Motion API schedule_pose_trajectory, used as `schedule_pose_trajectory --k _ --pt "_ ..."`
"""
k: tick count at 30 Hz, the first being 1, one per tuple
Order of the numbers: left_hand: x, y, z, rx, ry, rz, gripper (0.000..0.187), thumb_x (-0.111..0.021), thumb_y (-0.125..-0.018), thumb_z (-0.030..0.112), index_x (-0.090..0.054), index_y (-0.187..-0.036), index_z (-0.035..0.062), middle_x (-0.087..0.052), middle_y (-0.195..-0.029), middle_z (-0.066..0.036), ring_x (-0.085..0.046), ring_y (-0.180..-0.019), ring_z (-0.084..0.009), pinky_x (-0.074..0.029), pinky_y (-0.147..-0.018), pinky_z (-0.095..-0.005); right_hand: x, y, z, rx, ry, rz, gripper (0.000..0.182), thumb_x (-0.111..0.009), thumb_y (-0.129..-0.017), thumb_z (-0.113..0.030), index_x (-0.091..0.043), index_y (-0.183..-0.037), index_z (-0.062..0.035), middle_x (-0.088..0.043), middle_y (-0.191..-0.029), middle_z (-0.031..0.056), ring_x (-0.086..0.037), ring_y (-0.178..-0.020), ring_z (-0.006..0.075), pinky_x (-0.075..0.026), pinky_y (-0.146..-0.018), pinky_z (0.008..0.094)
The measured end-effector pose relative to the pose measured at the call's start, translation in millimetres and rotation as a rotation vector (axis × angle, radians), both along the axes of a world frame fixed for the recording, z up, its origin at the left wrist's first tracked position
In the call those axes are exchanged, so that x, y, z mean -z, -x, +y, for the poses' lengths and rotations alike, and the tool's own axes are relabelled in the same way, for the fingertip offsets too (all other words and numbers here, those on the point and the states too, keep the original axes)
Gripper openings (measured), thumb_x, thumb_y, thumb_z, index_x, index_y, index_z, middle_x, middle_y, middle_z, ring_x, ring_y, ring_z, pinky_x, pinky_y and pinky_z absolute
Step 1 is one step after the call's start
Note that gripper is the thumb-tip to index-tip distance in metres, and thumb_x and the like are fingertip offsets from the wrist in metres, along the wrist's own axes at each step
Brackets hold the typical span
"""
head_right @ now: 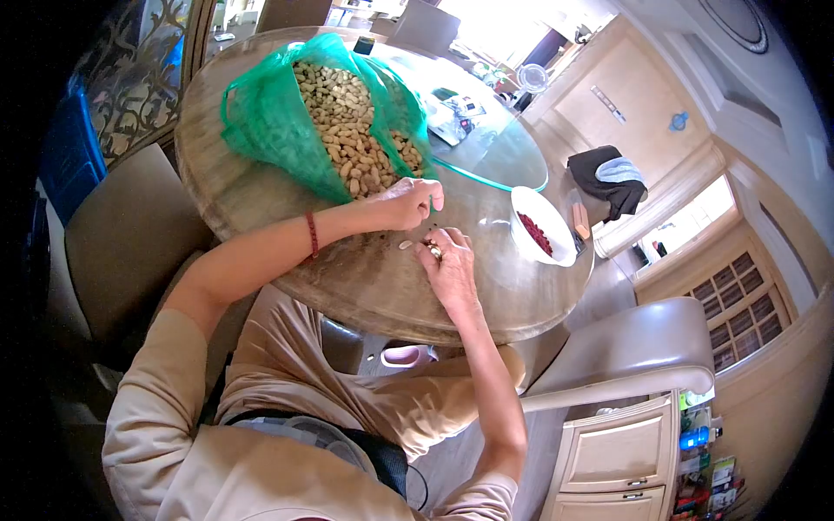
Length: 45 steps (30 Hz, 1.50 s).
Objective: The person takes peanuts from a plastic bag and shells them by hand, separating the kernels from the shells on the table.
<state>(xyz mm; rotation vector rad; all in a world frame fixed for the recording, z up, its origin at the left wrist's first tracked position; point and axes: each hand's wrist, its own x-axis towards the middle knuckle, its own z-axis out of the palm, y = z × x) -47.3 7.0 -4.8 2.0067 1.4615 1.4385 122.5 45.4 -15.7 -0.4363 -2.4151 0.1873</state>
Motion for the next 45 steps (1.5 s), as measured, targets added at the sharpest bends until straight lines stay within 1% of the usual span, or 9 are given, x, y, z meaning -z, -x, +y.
schedule_pose_trajectory --k 2,13,16,20,25,31,36,42,45 --pt "16.3 3.3 17.4 -0.093 -0.299 0.155 0.018 -0.046 -0.07 -0.007 -0.05 -0.086 0.0008 -0.056 -0.069 -0.016 -0.058 -0.06 -0.0254 -0.044 -0.053 -0.0348 1.6 0.1 2.6 0.027 -0.035 -0.007 0.017 -0.064 -0.07 -0.015 -0.059 -0.082 -0.0029 -0.057 -0.083 0.0162 -0.054 -0.079 0.0342 -0.043 -0.072 0.0414" --pt "6.6 -0.3 0.2 -0.093 -0.236 0.204 0.014 -0.051 -0.07 -0.004 -0.051 -0.083 0.0001 -0.058 -0.075 -0.019 -0.058 -0.075 -0.0356 -0.044 -0.063 -0.0397 -2.3 6.1 28.3 0.14 -0.304 0.067 0.013 -0.063 -0.071 -0.015 -0.058 -0.07 -0.0024 -0.054 -0.059 0.0125 -0.057 -0.056 0.0271 -0.046 -0.054 0.0385" --pt "9.3 0.9 2.0 -0.102 -0.245 0.227 0.014 -0.051 -0.07 -0.003 -0.051 -0.084 0.0 -0.059 -0.077 -0.019 -0.059 -0.076 -0.035 -0.044 -0.064 -0.0397 0.1 1.5 60.9 0.232 0.394 0.376 0.021 -0.064 -0.077 -0.019 -0.055 -0.065 -0.0054 -0.044 -0.046 -0.0002 -0.047 -0.045 0.0086 -0.039 -0.042 0.0276" --pt "7.0 -0.5 0.0 -0.101 -0.191 0.221 0.014 -0.051 -0.07 -0.004 -0.052 -0.084 0.0004 -0.059 -0.077 -0.018 -0.06 -0.075 -0.0329 -0.045 -0.063 -0.0394 -20.5 -2.5 57.0 0.231 1.048 0.703 0.016 -0.063 -0.077 -0.019 -0.053 -0.067 -0.011 -0.05 -0.054 -0.0008 -0.045 -0.043 0.008 -0.028 -0.033 0.0212" --pt "11.9 1.9 6.9 -0.086 -0.25 0.238 0.015 -0.051 -0.07 -0.004 -0.053 -0.084 0.0009 -0.059 -0.075 -0.017 -0.06 -0.072 -0.032 -0.046 -0.062 -0.0379 -35.4 -40.2 82.9 -0.105 1.6 0.819 0.01 -0.058 -0.078 -0.018 -0.05 -0.078 -0.0111 -0.048 -0.059 -0.0003 -0.046 -0.046 0.0098 -0.03 -0.032 0.0189" --pt "8.7 3.7 7.8 -0.055 -0.263 0.291 0.014 -0.054 -0.069 -0.002 -0.053 -0.083 0.0024 -0.059 -0.073 -0.014 -0.061 -0.067 -0.0269 -0.046 -0.059 -0.0355 -47.8 -159.8 83.4 -0.317 1.691 1.086 0.018 -0.06 -0.08 -0.019 -0.05 -0.068 -0.0102 -0.045 -0.059 -0.0001 -0.044 -0.049 0.0113 -0.03 -0.032 0.018" --pt "11.0 9.0 16.5 -0.105 -0.187 0.386 0.015 -0.056 -0.069 0.0 -0.054 -0.084 0.0028 -0.057 -0.068 -0.012 -0.06 -0.063 -0.0218 -0.046 -0.057 -0.0324 34.8 -271.1 76.7 0.208 1.527 1.339 0.02 -0.061 -0.08 -0.023 -0.05 -0.067 -0.0134 -0.046 -0.055 0.0006 -0.045 -0.046 0.0116 -0.028 -0.033 0.0212" --pt "5.1 10.4 11.6 -0.123 -0.128 0.445 0.017 -0.06 -0.073 0.004 -0.054 -0.089 0.0023 -0.054 -0.064 -0.008 -0.052 -0.056 -0.0175 -0.043 -0.054 -0.0298 271.1 -338.9 54.2 0.725 1.398 1.363 0.027 -0.059 -0.077 -0.02 -0.041 -0.058 -0.0136 -0.035 -0.046 -0.0017 -0.032 -0.034 0.0105 -0.025 -0.031 0.0232" --pt "1.3 4.8 6.1 -0.159 -0.083 0.436 0.017 -0.059 -0.073 0.004 -0.054 -0.089 0.0021 -0.053 -0.064 -0.007 -0.051 -0.056 -0.0163 -0.043 -0.054 -0.0286 334.2 -339.3 34.0 0.774 1.562 1.526 0.022 -0.06 -0.078 -0.021 -0.046 -0.064 -0.0098 -0.045 -0.054 0.0038 -0.044 -0.043 0.0161 -0.038 -0.038 0.0291"
